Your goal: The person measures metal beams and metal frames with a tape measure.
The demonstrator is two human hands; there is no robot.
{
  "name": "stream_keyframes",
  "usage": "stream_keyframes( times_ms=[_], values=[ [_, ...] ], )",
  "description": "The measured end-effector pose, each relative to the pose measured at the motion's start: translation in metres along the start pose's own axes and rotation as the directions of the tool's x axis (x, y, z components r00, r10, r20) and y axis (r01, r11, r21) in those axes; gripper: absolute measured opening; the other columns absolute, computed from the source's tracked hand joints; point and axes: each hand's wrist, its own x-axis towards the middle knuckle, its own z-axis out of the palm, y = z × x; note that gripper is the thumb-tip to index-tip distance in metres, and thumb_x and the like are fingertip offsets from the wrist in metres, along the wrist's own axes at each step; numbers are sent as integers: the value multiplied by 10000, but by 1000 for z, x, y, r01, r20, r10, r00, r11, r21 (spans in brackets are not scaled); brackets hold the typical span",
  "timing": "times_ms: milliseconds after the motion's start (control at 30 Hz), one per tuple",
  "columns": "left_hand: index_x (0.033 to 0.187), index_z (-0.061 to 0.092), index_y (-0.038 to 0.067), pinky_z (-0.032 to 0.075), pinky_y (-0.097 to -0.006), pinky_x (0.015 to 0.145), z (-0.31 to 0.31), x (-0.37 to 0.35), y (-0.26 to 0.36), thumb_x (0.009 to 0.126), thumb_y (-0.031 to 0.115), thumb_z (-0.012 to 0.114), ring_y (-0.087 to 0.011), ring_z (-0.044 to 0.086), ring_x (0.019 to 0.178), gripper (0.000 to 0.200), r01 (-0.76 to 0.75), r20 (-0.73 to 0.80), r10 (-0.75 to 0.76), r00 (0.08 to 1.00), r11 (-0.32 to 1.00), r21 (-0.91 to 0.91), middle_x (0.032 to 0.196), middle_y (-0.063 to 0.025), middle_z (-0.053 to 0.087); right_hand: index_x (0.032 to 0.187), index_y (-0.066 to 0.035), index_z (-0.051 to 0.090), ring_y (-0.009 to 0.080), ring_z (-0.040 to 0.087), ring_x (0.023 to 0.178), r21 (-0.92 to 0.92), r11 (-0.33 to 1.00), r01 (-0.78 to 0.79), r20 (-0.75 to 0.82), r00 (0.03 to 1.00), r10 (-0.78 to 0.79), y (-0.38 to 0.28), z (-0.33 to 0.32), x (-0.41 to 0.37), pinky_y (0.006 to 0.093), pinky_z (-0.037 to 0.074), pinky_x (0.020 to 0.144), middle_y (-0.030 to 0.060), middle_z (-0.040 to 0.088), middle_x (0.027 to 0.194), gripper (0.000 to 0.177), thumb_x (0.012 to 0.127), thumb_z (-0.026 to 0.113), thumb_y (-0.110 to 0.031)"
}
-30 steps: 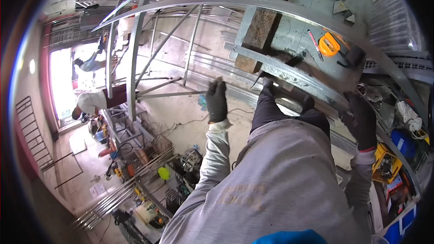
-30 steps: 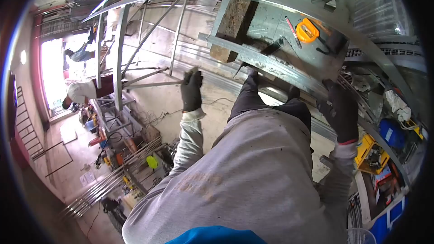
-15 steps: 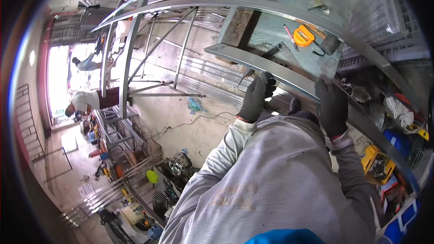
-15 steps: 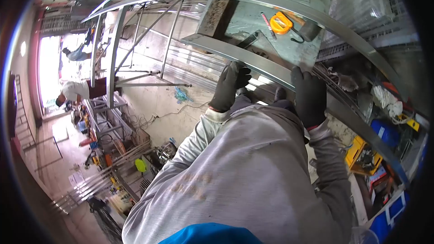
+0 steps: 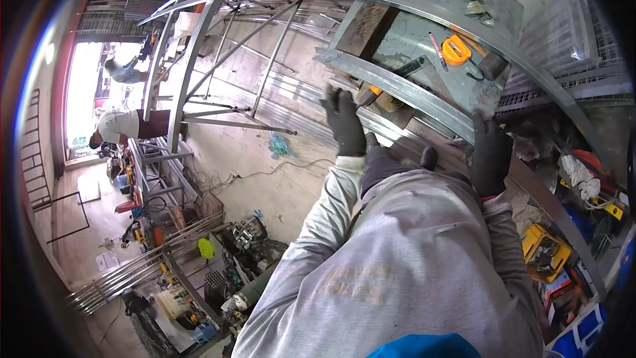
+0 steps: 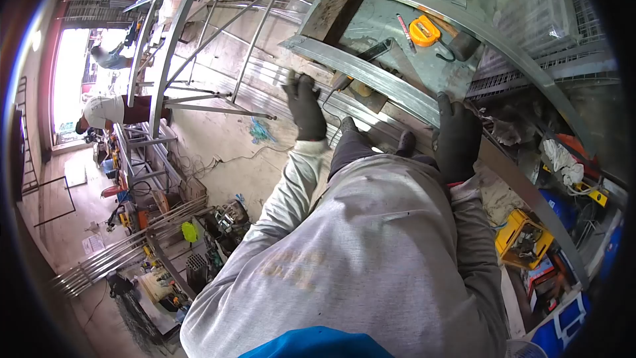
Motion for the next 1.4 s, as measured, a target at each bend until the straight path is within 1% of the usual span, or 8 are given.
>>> stream_keyframes(
  times_ms=[167, 333, 533, 700, 733, 833, 1233, 1400],
  values=[
    [1741, 136, 133, 433, -452, 1123, -17, 72, 13, 956, 148, 624, -258, 519, 1343, 924, 31, 7, -31, 1000, 993, -112, 1679, -159, 414, 1409, -128, 607, 330, 684, 974, -7, 1000, 29, -37, 999, -29, 2, 5, -2, 457, 549, 815, 128, 664, 1048, 665, 772, 784, -58],
    [1753, 84, 119, 406, -303, 1142, -12, 117, -4, 890, -8, 588, -234, 511, 1403, 1007, 34, 131, -17, 991, 991, -127, 1754, -168, 321, 1453, -83, 595, 386, 657, 1037, 38, 999, 4, 35, 999, -5, 4, 4, -2, 486, 520, 883, 174, 657, 1169, 688, 787, 762, -44],
    [1733, 147, 24, 350, -374, 1245, 15, 75, 12, 891, -38, 561, -270, 362, 1593, 941, -53, 182, 75, 981, 991, -121, 1756, -183, 309, 1388, -81, 618, 388, 683, 948, 87, 992, 86, -54, 995, -82, 15, 9, 0, 488, 542, 790, 165, 659, 1039, 613, 795, 772, -60],
    [1721, 242, 63, 511, -344, 1052, 19, 49, 25, 945, 23, 545, -256, 607, 1312, 834, -154, 242, 170, 955, 984, -85, 1602, -198, 534, 1469, -16, 588, 424, 691, 1063, 461, 817, 346, -158, 938, -308, 60, 30, 9, 492, 554, 904, 219, 704, 1151, 707, 808, 796, -156],
    [1738, 203, 94, 491, -353, 1084, 12, 50, 27, 950, 17, 531, -274, 578, 1382, 857, -129, 271, 127, 954, 992, -11, 1652, -219, 476, 1454, 34, 595, 433, 670, 1230, 528, 814, 241, 7, 957, -289, 66, 31, 12, 474, 531, 1056, 282, 677, 1348, 642, 820, 645, -52],
    [1735, 195, 79, 421, -396, 1194, 10, 61, 23, 948, 6, 535, -308, 490, 1494, 860, -148, 156, 167, 974, 981, -125, 1691, -225, 418, 1446, 42, 600, 437, 678, 1231, 579, 760, 293, -62, 946, -318, 83, 56, 18, 477, 543, 1050, 273, 692, 1340, 640, 815, 635, -55],
    [1728, 241, 66, 393, -349, 1198, 13, 103, 17, 953, -47, 505, -299, 388, 1587, 826, -347, 322, 295, 900, 930, 120, 1710, -216, 404, 1427, -8, 640, 410, 696, 1218, 612, 755, 233, 18, 951, -308, 88, 53, 26, 469, 565, 1045, 249, 715, 1314, 627, 808, 686, -99],
    [1638, 382, -24, 410, -360, 1189, 9, 71, 40, 949, 10, 570, -255, 584, 1415, 715, -122, 224, 108, 969, 991, 50, 1567, -224, 565, 1413, -18, 643, 420, 709, 1079, 496, 822, 278, -67, 957, -283, 73, 49, 18, 495, 572, 935, 228, 726, 1176, 607, 811, 686, -79]
  ],
)
